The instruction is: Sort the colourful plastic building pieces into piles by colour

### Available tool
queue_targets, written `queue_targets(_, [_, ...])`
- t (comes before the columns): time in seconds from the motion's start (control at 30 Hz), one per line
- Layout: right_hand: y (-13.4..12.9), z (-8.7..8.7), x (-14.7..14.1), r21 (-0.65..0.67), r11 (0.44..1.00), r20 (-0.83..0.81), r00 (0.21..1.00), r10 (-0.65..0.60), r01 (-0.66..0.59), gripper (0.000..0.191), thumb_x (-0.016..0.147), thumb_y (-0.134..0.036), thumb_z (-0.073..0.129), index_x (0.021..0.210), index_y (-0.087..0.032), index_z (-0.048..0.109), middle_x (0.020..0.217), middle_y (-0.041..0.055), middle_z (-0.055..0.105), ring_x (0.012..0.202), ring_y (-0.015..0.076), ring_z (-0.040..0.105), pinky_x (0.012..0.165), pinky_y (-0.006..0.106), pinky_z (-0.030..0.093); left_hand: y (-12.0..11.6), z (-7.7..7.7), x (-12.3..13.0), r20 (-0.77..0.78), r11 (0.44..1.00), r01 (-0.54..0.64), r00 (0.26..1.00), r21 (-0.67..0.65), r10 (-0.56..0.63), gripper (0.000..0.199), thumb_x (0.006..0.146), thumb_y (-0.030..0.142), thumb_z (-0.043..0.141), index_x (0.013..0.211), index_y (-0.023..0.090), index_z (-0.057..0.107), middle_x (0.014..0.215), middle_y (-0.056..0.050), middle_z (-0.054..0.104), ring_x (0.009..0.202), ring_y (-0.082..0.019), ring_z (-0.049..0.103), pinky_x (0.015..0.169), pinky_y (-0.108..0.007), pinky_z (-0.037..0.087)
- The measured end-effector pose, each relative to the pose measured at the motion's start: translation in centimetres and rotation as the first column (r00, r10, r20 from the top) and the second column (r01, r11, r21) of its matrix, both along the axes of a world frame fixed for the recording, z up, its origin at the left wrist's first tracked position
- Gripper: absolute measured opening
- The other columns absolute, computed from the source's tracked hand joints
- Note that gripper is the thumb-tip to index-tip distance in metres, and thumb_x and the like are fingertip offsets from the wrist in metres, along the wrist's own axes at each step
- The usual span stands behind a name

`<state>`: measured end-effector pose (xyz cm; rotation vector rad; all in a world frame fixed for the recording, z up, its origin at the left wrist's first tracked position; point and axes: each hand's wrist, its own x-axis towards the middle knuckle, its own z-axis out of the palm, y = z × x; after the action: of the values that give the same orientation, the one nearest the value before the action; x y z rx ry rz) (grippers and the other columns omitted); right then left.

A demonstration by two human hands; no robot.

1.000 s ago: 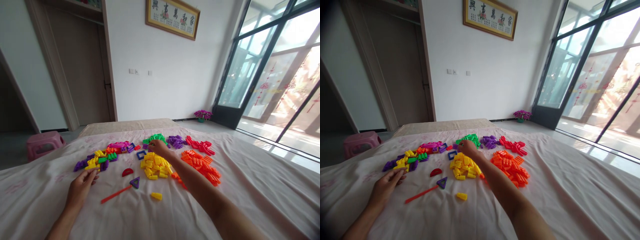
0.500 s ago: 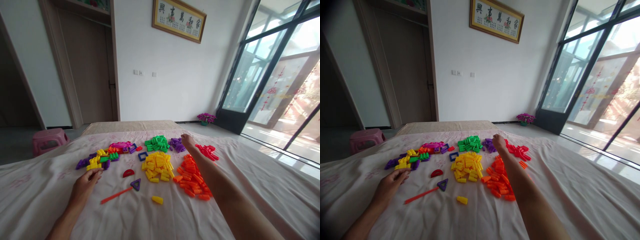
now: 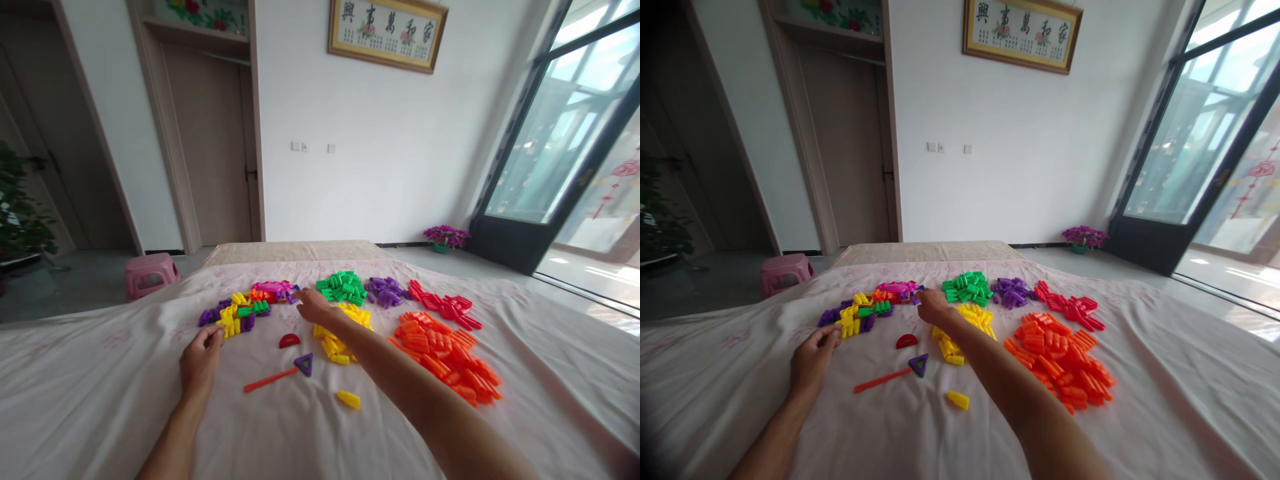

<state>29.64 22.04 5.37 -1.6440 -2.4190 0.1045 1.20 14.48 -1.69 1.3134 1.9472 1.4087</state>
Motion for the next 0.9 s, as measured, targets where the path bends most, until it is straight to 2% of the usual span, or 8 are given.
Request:
queue_targets(0.17, [1.8, -0.9, -3.3, 0.007, 1.000, 0.064, 0.998, 0.029, -0.029, 0.055, 0.088, -0.012, 0.049, 0.140, -0.027, 0.050, 0.133, 0.0132, 0.056, 0.120, 0.0266, 0.055, 0.092, 0.038, 0.048, -0.3, 0.8, 0.5, -0.004, 1.000, 0.014, 1.000, -0.016, -0.014, 0.039, 0.079, 0.045, 0.055, 0.102, 0.021, 0.074, 0.084, -0.006, 0.078, 0.087, -0.028, 0.072, 0.075, -0.032, 0.050])
queue_targets(0.33, [2.1, -1.9, -4.9, 0.009, 0.999, 0.126, 0.992, 0.034, -0.036, 0.052, 0.088, -0.012, 0.050, 0.138, -0.027, 0.051, 0.139, 0.0148, 0.046, 0.125, 0.0289, 0.048, 0.089, 0.038, 0.049, 0.0, 0.3, 0.2, 0.015, 0.999, 0.044, 0.999, -0.025, -0.043, 0.038, 0.080, 0.046, 0.055, 0.104, 0.022, 0.073, 0.088, -0.006, 0.078, 0.088, -0.027, 0.073, 0.077, -0.032, 0.050])
queue_targets(0.53, [1.5, -2.4, -4.7, 0.039, 0.998, 0.066, 0.997, 0.052, -0.054, 0.051, 0.085, -0.007, 0.048, 0.132, -0.025, 0.056, 0.132, 0.0106, 0.052, 0.108, 0.0217, 0.058, 0.082, 0.030, 0.049, 0.4, -0.4, 0.0, 0.025, 0.998, 0.057, 0.998, -0.006, -0.057, 0.038, 0.080, 0.048, 0.056, 0.103, 0.022, 0.073, 0.094, -0.006, 0.078, 0.089, -0.026, 0.073, 0.078, -0.032, 0.050])
queue_targets(0.6, [1.5, -2.4, -4.4, 0.060, 0.998, 0.025, 1.000, 0.018, -0.020, 0.052, 0.085, -0.008, 0.047, 0.133, -0.025, 0.055, 0.131, 0.0097, 0.054, 0.107, 0.0207, 0.059, 0.083, 0.029, 0.049, 0.4, -0.4, 0.1, 0.014, 0.999, 0.051, 0.999, -0.003, -0.051, 0.038, 0.080, 0.048, 0.055, 0.102, 0.023, 0.073, 0.092, -0.006, 0.078, 0.088, -0.026, 0.073, 0.078, -0.032, 0.050])
queue_targets(0.73, [1.9, -2.5, -3.8, 0.071, 0.993, 0.034, 0.995, -0.094, 0.091, 0.045, 0.083, -0.010, 0.050, 0.126, -0.019, 0.060, 0.127, 0.0150, 0.059, 0.116, 0.0261, 0.056, 0.088, 0.034, 0.048, 0.3, -0.2, 0.2, 0.003, 0.998, 0.057, 0.998, -0.020, -0.057, 0.037, 0.081, 0.047, 0.054, 0.103, 0.024, 0.073, 0.093, -0.005, 0.078, 0.089, -0.026, 0.073, 0.078, -0.032, 0.050])
queue_targets(0.8, [2.0, -2.6, -3.8, 0.052, 0.995, 0.057, 0.995, -0.088, 0.085, 0.042, 0.083, -0.012, 0.053, 0.123, -0.018, 0.062, 0.124, 0.0168, 0.061, 0.118, 0.0286, 0.055, 0.089, 0.036, 0.047, 0.3, -0.2, 0.2, 0.008, 0.998, 0.063, 0.998, -0.016, -0.063, 0.036, 0.081, 0.046, 0.055, 0.103, 0.024, 0.072, 0.095, -0.005, 0.078, 0.088, -0.025, 0.073, 0.078, -0.031, 0.050])
queue_targets(0.9, [1.9, -2.6, -4.0, 0.028, 0.998, 0.077, 0.995, -0.057, 0.055, 0.036, 0.084, -0.012, 0.053, 0.117, -0.019, 0.066, 0.115, 0.0141, 0.068, 0.116, 0.0266, 0.057, 0.093, 0.035, 0.045, 0.2, -0.1, 0.2, -0.002, 0.998, 0.060, 0.998, -0.011, -0.060, 0.036, 0.080, 0.046, 0.056, 0.101, 0.023, 0.073, 0.091, -0.005, 0.078, 0.086, -0.026, 0.073, 0.076, -0.031, 0.050])
